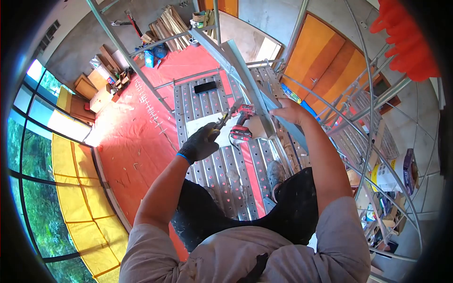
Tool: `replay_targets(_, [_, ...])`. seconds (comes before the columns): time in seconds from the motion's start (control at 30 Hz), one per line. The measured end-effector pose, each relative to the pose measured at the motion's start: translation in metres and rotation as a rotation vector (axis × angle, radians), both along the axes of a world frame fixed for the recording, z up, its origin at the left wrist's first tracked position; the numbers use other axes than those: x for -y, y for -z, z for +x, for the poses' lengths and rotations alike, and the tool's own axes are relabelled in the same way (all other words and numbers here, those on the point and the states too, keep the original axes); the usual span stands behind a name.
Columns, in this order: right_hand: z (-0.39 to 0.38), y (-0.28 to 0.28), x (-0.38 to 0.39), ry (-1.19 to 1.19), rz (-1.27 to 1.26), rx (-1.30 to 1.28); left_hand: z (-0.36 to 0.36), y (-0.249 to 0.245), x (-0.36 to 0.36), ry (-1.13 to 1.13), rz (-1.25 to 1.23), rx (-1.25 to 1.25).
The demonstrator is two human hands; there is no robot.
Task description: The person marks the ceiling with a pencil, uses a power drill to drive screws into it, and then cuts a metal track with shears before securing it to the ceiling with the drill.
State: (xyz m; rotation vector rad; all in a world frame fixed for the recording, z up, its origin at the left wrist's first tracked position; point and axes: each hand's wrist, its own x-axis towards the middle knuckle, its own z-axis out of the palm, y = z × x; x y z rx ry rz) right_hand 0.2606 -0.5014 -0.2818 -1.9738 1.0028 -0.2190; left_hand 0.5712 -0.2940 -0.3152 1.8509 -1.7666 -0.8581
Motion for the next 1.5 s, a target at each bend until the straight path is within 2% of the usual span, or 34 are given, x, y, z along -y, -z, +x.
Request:
replay_targets(0.07, [0.001, -0.007, -0.006, 0.034, 0.111, -0.054, -0.005, -0.010, -0.003, -0.002, -0.035, 0.052])
replay_targets(0.1, [0.001, -0.011, -0.009, 0.050, 0.166, -0.081, -0.007, -0.016, -0.003, 0.003, 0.039, 0.017])
replay_targets(0.2, [0.003, -0.013, -0.011, 0.049, 0.185, -0.059, -0.010, -0.012, 0.001, -0.041, 0.008, 0.018])
replay_targets(0.3, [0.006, -0.013, -0.011, 0.049, 0.145, -0.057, -0.013, -0.020, 0.001, -0.049, 0.011, 0.014])
replay_targets(0.4, [0.006, -0.014, -0.011, 0.021, -0.017, -0.089, -0.009, -0.012, -0.001, -0.044, -0.016, 0.051])
replay_targets(0.5, [0.003, -0.006, -0.005, 0.010, 0.050, -0.094, -0.008, -0.011, -0.002, -0.023, -0.006, 0.043])
replay_targets(0.6, [0.003, -0.002, -0.004, -0.015, -0.067, -0.132, -0.012, -0.022, 0.000, 0.033, 0.061, 0.011])
replay_targets(0.7, [0.001, 0.004, -0.001, -0.036, -0.205, -0.109, -0.010, -0.006, 0.001, 0.031, 0.028, -0.002])
replay_targets(0.9, [0.002, 0.008, 0.001, -0.073, -0.170, -0.129, -0.015, -0.007, 0.003, 0.090, 0.041, 0.003])
replay_targets(1.0, [0.003, 0.012, 0.000, -0.068, -0.242, -0.148, -0.014, -0.005, 0.002, 0.119, 0.028, -0.029])
replay_targets(1.1, [0.007, 0.004, -0.006, -0.063, -0.138, -0.135, -0.016, -0.009, 0.004, 0.128, 0.133, -0.067])
replay_targets(1.2, [0.012, -0.004, -0.015, -0.059, -0.201, -0.148, -0.017, -0.011, 0.003, 0.120, 0.155, -0.070])
replay_targets(1.3, [0.012, -0.001, -0.013, -0.096, -0.270, -0.156, -0.018, 0.010, -0.002, 0.092, -0.052, -0.055])
replay_targets(1.5, [0.013, 0.003, -0.013, -0.092, -0.284, -0.200, -0.023, 0.001, 0.000, 0.107, 0.172, 0.049])
